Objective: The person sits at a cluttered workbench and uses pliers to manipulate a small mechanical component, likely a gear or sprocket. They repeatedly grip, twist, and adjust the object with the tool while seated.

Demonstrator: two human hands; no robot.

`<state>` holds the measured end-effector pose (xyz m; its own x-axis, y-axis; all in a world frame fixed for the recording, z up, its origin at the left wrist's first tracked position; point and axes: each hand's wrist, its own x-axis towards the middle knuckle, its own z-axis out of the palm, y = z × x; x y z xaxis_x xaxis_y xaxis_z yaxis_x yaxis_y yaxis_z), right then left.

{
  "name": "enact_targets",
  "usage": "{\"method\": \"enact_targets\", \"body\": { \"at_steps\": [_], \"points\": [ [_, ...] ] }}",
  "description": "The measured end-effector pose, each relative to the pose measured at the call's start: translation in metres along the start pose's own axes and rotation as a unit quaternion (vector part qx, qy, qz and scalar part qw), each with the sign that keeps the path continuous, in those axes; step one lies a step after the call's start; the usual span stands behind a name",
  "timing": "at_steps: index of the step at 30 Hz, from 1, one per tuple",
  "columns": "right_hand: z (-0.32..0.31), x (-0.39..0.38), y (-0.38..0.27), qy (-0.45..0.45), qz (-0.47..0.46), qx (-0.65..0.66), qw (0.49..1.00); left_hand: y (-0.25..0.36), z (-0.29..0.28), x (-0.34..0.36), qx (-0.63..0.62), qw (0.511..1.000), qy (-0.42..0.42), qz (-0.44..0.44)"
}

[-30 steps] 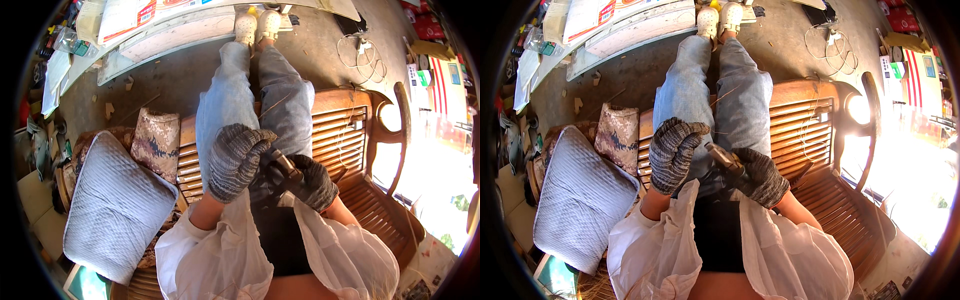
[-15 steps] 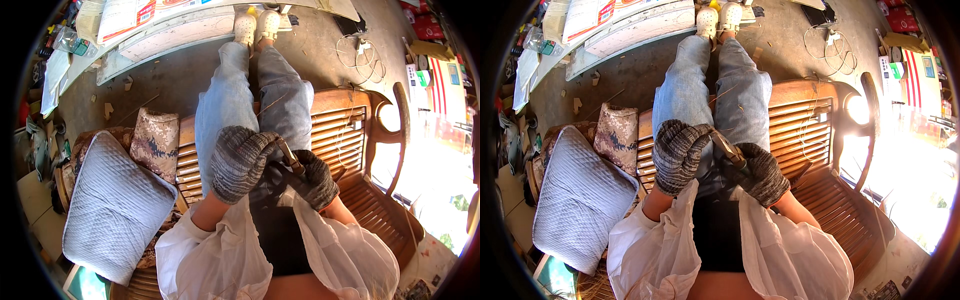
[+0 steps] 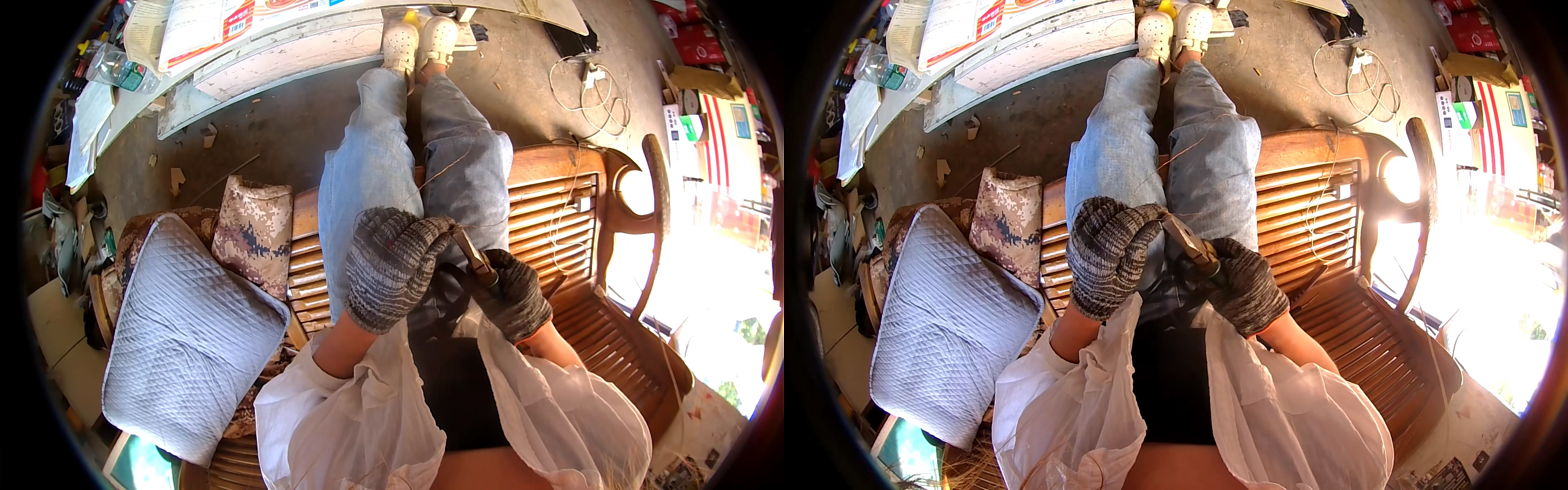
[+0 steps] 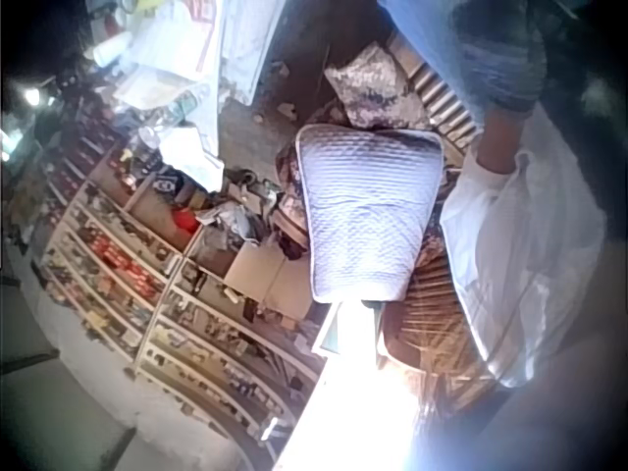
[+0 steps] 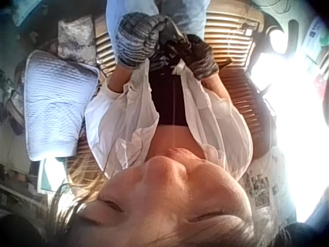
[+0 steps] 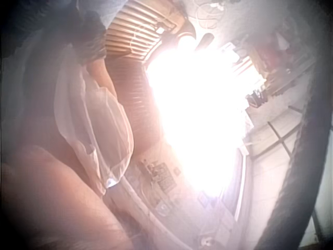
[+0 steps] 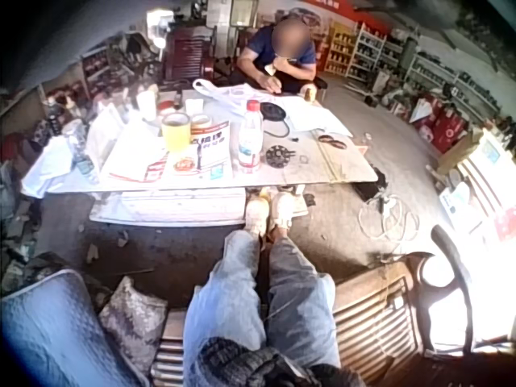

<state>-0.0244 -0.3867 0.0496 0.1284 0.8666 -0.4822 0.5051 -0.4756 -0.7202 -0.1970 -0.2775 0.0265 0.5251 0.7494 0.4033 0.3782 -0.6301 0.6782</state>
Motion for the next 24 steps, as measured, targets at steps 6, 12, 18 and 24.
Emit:
{"method": "enact_targets", "body": {
  "at_steps": [6,12,18,24],
  "points": [
    [0.003,-0.002,0.009,0.048,-0.032,-0.036,0.998,-0.002,0.003,-0.003,-0.062,0.998,-0.006,-0.019],
    [-0.001,0.003,0.014,0.019,-0.03,-0.047,0.998,0.006,-0.002,0.002,-0.083,0.996,-0.007,-0.011],
    [0.0,0.002,0.01,0.046,-0.054,-0.041,0.997,0.002,0.004,0.0,-0.05,0.999,0.004,0.011],
    [0.005,0.003,0.021,0.041,-0.052,-0.032,0.997,0.002,0.007,-0.003,-0.039,0.999,-0.004,-0.024]
  ]
}}
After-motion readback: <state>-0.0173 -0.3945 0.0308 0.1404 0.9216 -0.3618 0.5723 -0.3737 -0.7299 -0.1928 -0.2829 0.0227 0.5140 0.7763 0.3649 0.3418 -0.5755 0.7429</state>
